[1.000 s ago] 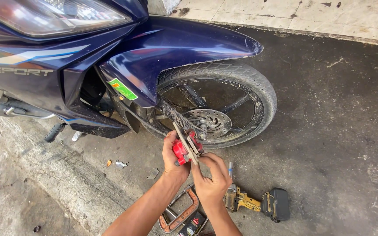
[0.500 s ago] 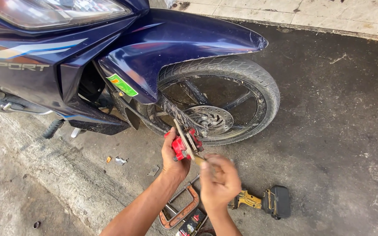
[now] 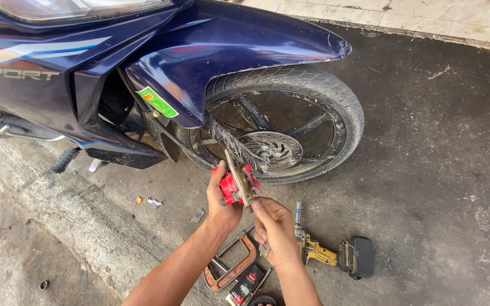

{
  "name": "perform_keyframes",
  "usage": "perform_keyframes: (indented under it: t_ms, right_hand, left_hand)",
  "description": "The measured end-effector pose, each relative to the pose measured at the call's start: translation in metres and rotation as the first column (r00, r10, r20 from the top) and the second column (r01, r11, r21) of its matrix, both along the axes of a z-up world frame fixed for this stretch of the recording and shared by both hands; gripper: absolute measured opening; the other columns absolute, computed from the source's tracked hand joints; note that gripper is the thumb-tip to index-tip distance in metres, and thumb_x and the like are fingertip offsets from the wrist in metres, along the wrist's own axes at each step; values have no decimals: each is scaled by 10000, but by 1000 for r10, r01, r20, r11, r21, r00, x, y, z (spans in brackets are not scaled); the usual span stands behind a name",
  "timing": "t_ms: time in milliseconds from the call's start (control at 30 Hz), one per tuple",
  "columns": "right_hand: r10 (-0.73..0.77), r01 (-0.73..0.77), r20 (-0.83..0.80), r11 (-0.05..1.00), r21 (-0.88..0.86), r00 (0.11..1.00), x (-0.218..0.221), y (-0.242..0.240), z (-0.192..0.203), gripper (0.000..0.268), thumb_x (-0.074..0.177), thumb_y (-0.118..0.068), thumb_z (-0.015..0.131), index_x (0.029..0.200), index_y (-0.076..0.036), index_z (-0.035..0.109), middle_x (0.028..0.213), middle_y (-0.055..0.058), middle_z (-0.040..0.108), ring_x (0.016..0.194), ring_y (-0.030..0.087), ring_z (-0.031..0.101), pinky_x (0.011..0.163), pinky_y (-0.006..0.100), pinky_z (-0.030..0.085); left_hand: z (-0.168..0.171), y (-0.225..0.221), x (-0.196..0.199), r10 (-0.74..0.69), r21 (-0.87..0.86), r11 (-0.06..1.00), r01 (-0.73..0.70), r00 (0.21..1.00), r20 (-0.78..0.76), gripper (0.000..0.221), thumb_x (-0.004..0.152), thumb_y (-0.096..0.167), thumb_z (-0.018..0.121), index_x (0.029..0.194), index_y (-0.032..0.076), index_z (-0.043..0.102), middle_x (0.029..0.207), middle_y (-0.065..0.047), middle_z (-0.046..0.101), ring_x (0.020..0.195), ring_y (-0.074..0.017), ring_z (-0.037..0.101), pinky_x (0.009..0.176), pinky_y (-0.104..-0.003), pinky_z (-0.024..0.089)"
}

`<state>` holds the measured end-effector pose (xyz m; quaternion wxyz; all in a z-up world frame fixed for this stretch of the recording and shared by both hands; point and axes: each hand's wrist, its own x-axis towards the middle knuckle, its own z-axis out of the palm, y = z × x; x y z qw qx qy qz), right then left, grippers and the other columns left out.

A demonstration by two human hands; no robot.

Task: Replacing the brake pads within a motorcycle's front wheel brake caliper assembly.

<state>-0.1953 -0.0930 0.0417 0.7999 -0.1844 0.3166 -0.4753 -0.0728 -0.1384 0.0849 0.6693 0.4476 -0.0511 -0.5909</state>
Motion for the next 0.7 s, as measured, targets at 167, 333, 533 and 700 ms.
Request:
perform_keyframes:
  t_ms: [167, 333, 533, 700]
  right_hand:
    - [37, -166, 315, 905, 391, 948, 6, -7, -6, 266, 972, -326, 672, 1003, -61, 676, 819, 30, 675, 380, 7, 301, 323, 164, 231]
    - [52, -290, 491, 859, 422, 870, 12, -7, -24, 223, 1008, -280, 667, 945, -66, 659, 848, -22, 672, 375, -21, 327, 311, 140, 255]
    - [109, -427, 680, 846, 319, 725, 10, -4, -20, 190, 1021, -252, 596, 1011, -66, 635, 759, -30, 552, 386, -7, 332, 327, 148, 266]
    - [102, -369, 619, 872, 320, 778, 15, 4, -16, 181, 1006, -239, 625, 1039, -61, 615, 774, -15, 542, 385, -9, 319, 314, 139, 272]
  left_hand:
    - [-11, 1, 5, -1, 57, 998, 4, 999, -51, 470, 984, 503, 574, 962, 41, 657, 712, -134, 691, 441, -256, 579, 288, -364, 366]
    - [-13, 2, 6, -15, 15, 1000, 16, 998, -60, 493, 994, 479, 558, 1059, 2, 664, 792, -173, 703, 642, -271, 667, 551, -395, 556]
    - [-14, 3, 10, 23, -18, 1000, -24, 996, -81, 367, 982, 389, 605, 1075, 37, 651, 913, -169, 729, 672, -303, 683, 564, -432, 568]
    - [-13, 2, 22, -106, -39, 994, 102, 985, -136, 372, 995, 411, 587, 1014, 46, 657, 995, -196, 748, 659, -318, 704, 547, -440, 584]
